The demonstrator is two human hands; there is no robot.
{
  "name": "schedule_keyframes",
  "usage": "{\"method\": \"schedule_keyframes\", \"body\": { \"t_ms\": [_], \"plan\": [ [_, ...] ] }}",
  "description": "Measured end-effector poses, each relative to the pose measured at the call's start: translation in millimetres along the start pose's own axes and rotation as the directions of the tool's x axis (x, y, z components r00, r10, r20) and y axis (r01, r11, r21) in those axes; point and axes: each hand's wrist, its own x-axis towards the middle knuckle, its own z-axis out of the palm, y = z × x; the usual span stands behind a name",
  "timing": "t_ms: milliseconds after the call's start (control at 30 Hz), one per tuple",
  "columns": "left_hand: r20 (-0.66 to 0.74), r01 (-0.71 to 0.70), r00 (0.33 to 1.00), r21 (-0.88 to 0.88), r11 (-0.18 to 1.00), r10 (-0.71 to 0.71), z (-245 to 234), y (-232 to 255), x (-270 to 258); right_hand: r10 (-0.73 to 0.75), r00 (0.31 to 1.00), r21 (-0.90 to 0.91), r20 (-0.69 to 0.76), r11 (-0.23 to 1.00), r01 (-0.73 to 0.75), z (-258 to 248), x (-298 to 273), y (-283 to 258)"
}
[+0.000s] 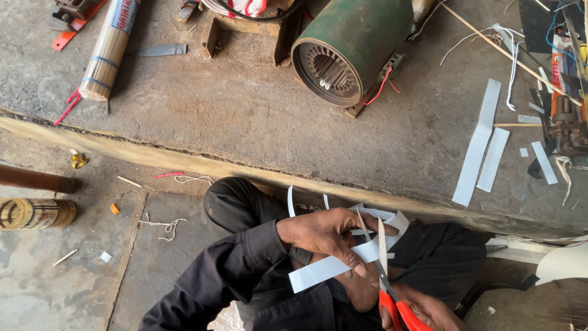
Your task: The person sits on the floor and uses red-handled scissors to cut a white sheet of paper into narrow strips. The person holds the paper with one hand and cuts along marked lines with the other, producing multiple strips that are placed on the floor.
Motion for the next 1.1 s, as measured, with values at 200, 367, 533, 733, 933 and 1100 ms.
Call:
{"method": "schedule_keyframes", "body": {
  "t_ms": [200, 367, 533, 733, 933, 1100],
  "plan": [
    [0.021, -0.104, 0.995, 0.119, 0.987, 0.102, -3.6, -6.5, -0.8, -0.071, 0.997, -0.162, 0.022, 0.984, 0.073, 0.7, -3.8, -3.4],
    [0.016, 0.013, 1.000, -0.013, 1.000, -0.013, -4.2, -9.8, -1.0, -0.185, 0.974, -0.121, 0.133, 0.972, 0.201, 19.3, -16.2, -13.5],
    [0.009, -0.048, 0.999, 0.071, 0.996, 0.048, -4.2, -8.8, 2.0, -0.130, 0.990, -0.152, 0.058, 0.979, 0.137, 21.3, -17.2, -18.4],
    [0.011, -0.047, 0.999, 0.030, 0.998, 0.047, -4.3, -11.6, 5.6, -0.131, 0.990, -0.140, 0.042, 0.981, 0.136, -25.1, -3.7, 14.4],
    [0.026, 0.017, 1.000, -0.022, 1.000, -0.016, -6.6, -9.9, 2.1, -0.085, 0.954, 0.328, 0.287, 0.944, -0.014, -63.2, 14.3, 37.2],
    [0.072, 0.092, 0.994, -0.156, 0.983, -0.082, -6.9, -3.4, 1.9, -0.009, 0.995, -0.069, -0.101, 0.998, 0.002, -31.0, 1.2, 18.7]
  ]
}}
